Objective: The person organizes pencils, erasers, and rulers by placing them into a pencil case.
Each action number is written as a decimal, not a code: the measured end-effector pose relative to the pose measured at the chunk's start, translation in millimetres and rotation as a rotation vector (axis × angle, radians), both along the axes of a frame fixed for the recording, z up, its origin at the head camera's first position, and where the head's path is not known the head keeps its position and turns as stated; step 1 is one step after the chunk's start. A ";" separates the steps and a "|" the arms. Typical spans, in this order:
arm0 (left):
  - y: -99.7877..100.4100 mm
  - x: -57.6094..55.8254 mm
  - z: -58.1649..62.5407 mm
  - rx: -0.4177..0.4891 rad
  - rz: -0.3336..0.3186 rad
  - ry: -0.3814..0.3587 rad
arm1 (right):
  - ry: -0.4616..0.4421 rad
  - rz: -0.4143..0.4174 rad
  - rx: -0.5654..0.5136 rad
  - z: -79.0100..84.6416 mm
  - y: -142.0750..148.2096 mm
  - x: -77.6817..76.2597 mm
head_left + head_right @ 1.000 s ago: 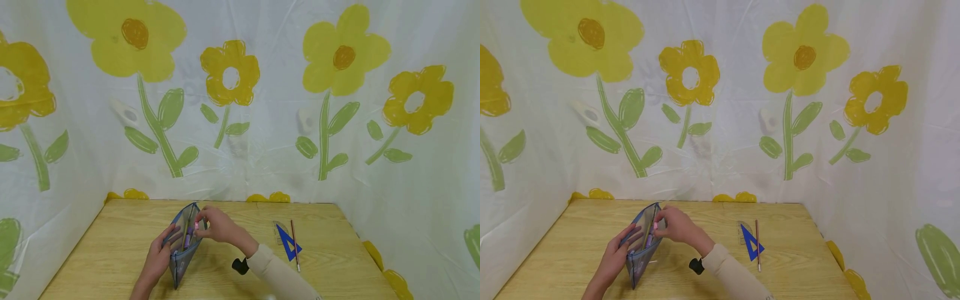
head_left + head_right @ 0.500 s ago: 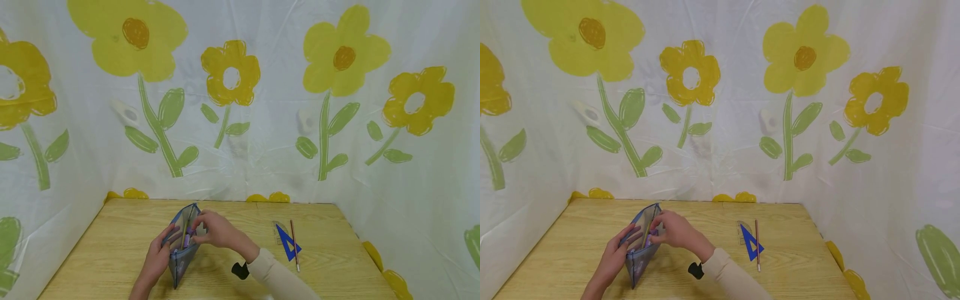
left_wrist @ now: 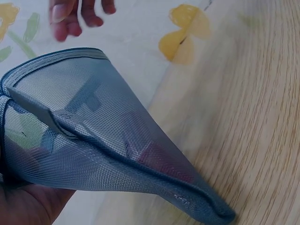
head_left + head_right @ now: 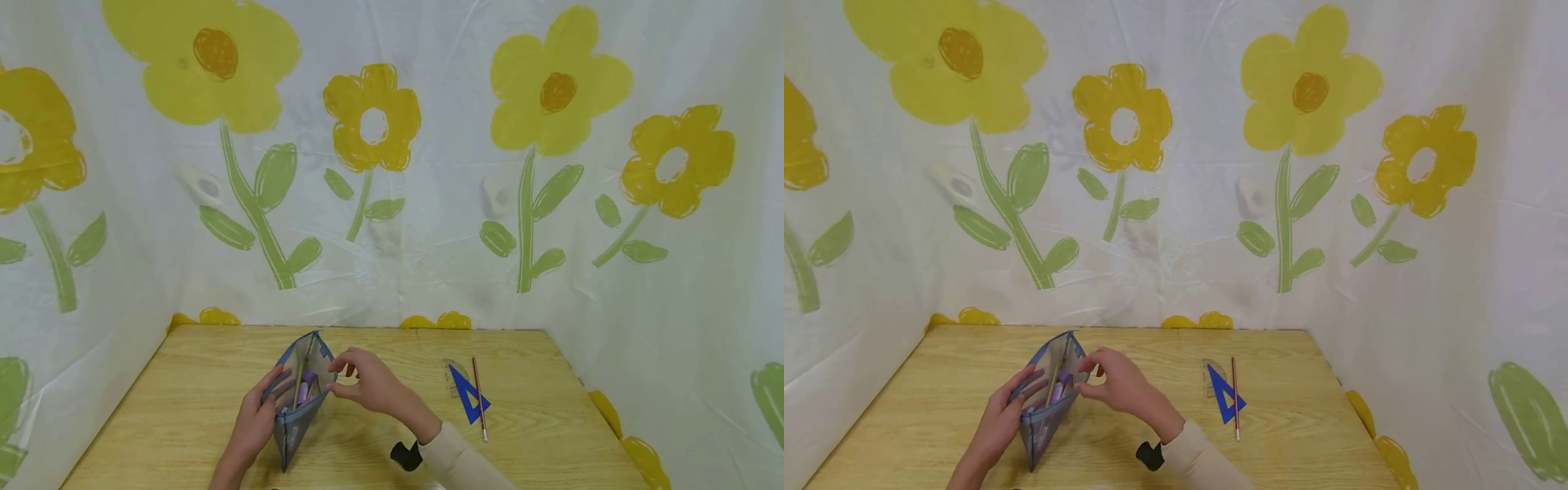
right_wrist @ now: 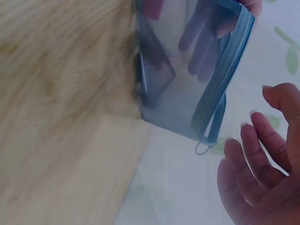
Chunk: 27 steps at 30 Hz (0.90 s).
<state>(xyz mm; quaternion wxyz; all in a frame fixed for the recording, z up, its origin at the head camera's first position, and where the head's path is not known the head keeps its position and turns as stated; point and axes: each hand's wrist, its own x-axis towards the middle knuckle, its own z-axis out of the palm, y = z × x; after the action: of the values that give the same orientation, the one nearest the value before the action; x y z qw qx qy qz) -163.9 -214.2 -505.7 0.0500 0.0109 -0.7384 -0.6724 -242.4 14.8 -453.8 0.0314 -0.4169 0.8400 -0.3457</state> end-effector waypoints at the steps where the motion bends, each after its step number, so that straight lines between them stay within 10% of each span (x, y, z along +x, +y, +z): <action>1: 0.1 0.0 0.3 -0.001 0.001 -0.002 | -0.020 -0.012 -0.015 -2.0 3.5 1.1; 27: 2.1 0.2 3.9 0.009 -0.014 -0.019 | -0.183 -0.315 -0.171 -55.7 109.3 7.6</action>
<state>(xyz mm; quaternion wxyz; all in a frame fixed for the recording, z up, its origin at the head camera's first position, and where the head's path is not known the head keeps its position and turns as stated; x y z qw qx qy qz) -163.8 -212.1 -501.8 0.0383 0.0125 -0.7360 -0.6758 -234.8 124.1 -509.6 0.0176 -0.2486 0.8561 -0.4528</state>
